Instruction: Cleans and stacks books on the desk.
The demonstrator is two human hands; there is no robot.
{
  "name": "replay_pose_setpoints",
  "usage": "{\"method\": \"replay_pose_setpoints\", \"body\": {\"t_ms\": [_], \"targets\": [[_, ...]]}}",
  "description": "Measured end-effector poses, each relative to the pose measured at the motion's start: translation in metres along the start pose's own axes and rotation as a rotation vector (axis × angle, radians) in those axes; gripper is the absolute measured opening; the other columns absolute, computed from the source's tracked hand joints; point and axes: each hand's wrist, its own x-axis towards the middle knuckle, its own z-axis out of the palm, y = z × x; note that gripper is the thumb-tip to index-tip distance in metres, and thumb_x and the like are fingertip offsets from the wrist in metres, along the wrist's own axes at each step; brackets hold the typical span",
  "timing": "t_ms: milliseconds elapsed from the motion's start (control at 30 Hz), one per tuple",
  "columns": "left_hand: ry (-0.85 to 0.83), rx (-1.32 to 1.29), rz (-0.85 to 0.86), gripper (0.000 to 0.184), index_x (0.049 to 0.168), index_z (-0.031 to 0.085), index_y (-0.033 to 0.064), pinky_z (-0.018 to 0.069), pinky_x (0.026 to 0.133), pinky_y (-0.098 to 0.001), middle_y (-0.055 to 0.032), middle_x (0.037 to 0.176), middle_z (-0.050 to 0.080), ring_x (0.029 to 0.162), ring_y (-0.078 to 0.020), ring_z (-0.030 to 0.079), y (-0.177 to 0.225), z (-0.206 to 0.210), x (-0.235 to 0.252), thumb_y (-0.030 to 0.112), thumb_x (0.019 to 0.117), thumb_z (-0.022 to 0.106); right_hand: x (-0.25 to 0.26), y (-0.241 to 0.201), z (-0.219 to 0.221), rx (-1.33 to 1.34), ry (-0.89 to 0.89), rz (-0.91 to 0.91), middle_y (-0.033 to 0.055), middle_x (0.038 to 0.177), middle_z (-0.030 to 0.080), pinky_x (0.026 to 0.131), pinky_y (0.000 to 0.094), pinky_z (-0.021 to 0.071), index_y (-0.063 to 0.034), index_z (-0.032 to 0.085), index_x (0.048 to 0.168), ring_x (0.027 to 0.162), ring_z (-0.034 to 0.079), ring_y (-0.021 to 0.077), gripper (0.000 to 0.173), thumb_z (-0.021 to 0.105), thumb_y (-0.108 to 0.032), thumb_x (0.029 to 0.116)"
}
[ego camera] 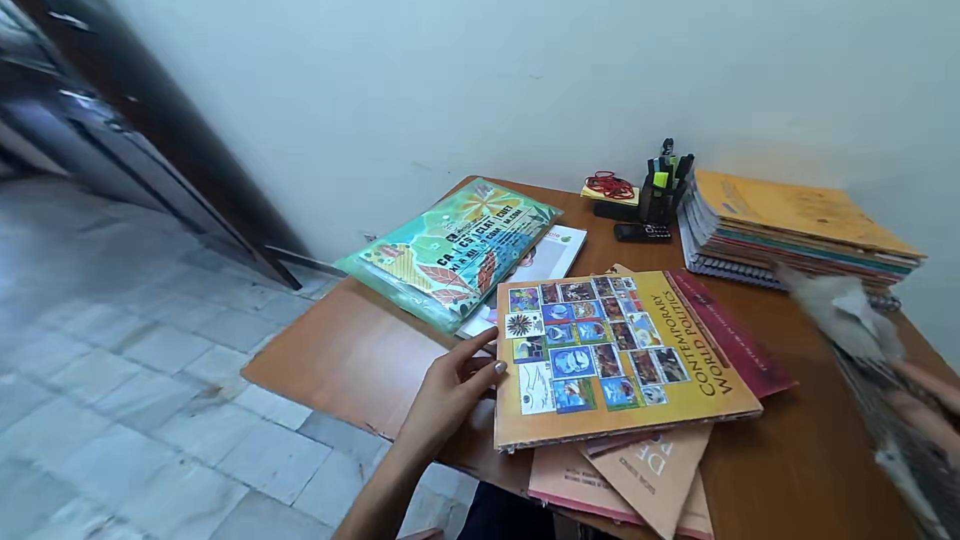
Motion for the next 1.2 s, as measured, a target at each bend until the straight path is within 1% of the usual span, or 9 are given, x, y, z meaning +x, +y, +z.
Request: {"method": "replay_pose_setpoints", "body": {"t_ms": [100,167,233,400,467,600,733,933,1200], "targets": [[-0.064,0.198,0.165,0.054,0.141,0.058,0.0014,0.0553,0.096,-0.0318,-0.0112,0.138,0.063,0.115,-0.0160,0.067,-0.011,-0.003,-0.006,0.021,0.0913,0.068,0.027,-0.022,0.023,-0.008,-0.033,-0.129,0.0287,0.121,0.069,0.090,0.0494,0.0528,0.0094,0.065,0.131,0.103,0.068,0.0311,0.040,0.054,-0.010,0.0977],[-0.125,0.325,0.260,0.068,0.145,0.057,0.0026,0.0400,0.113,-0.0494,-0.0178,0.155,0.047,0.142,-0.0327,0.047,-0.017,-0.004,-0.016,0.039,0.0879,0.070,0.051,-0.027,0.048,-0.029,-0.043,-0.196,0.0256,0.113,0.072,0.080,0.0584,0.0517,0.0044,0.070,0.127,0.093,0.069,0.0361,0.035,0.058,-0.009,0.0969],[-0.157,0.378,0.344,0.084,0.148,0.054,0.0051,0.0320,0.116,-0.0621,-0.0213,0.159,0.041,0.148,-0.0425,0.035,-0.025,-0.005,-0.028,0.056,0.0835,0.069,0.074,-0.034,0.075,-0.050,-0.120,-0.168,0.0272,0.107,0.072,0.080,0.0654,0.0483,0.0026,0.072,0.125,0.093,0.068,0.0432,0.029,0.061,-0.002,0.0985],[-0.041,0.533,0.614,0.072,0.143,0.060,0.0086,0.0457,0.105,-0.0605,-0.0236,0.149,0.052,0.132,-0.0392,0.057,-0.049,-0.002,-0.045,0.051,0.0858,0.070,0.096,-0.077,0.147,-0.228,-0.263,-0.095,0.0308,0.116,0.070,0.093,0.0717,0.0457,0.0040,0.072,0.122,0.112,0.064,0.0517,0.027,0.059,-0.004,0.0995],[0.042,0.511,0.648,0.054,0.136,0.066,0.0123,0.0505,0.102,-0.0515,-0.0201,0.144,0.058,0.126,-0.0333,0.062,-0.056,0.003,-0.046,0.032,0.0865,0.070,0.086,-0.109,0.171,-0.229,-0.297,-0.183,0.0300,0.120,0.069,0.096,0.0682,0.0472,0.0053,0.072,0.121,0.116,0.063,0.0498,0.027,0.060,-0.004,0.0985],[0.129,0.480,0.663,0.045,0.128,0.068,0.0085,0.0531,0.098,-0.0423,-0.0175,0.137,0.064,0.123,-0.0265,0.065,-0.061,0.006,-0.048,0.031,0.0888,0.067,0.044,-0.180,0.210,-0.164,-0.510,-0.355,0.0248,0.128,0.067,0.098,0.0593,0.0500,0.0036,0.070,0.126,0.124,0.060,0.0436,0.030,0.058,-0.006,0.0991],[0.244,0.581,0.696,0.042,0.100,0.073,0.0028,0.0557,0.082,-0.0425,-0.0181,0.101,0.072,0.095,-0.0289,0.070,-0.063,0.010,-0.050,0.041,0.0867,0.062,0.015,-0.217,0.223,-0.201,-0.746,-0.538,0.0194,0.132,0.065,0.096,0.0498,0.0520,0.0015,0.065,0.134,0.124,0.060,0.0371,0.036,0.057,-0.009,0.1011],[0.156,0.445,0.716,0.035,0.117,0.073,0.0165,0.0483,0.097,-0.0181,-0.0137,0.127,0.065,0.115,-0.0099,0.062,-0.068,0.005,-0.045,0.040,0.0920,0.066,0.058,-0.161,0.209,-0.218,-0.530,-0.496,0.0184,0.134,0.066,0.092,0.0573,0.0538,-0.0013,0.068,0.133,0.123,0.062,0.0414,0.034,0.056,-0.005,0.1012],[0.173,0.446,0.752,0.035,0.117,0.072,0.0182,0.0484,0.096,-0.0171,-0.0084,0.122,0.067,0.114,-0.0070,0.062,-0.070,0.007,-0.041,0.043,0.0933,0.066,0.114,-0.061,0.148,-0.356,-0.250,-0.044,0.0291,0.129,0.066,0.094,0.0721,0.0448,0.0031,0.068,0.130,0.124,0.058,0.0533,0.031,0.054,-0.006,0.1040]]}}
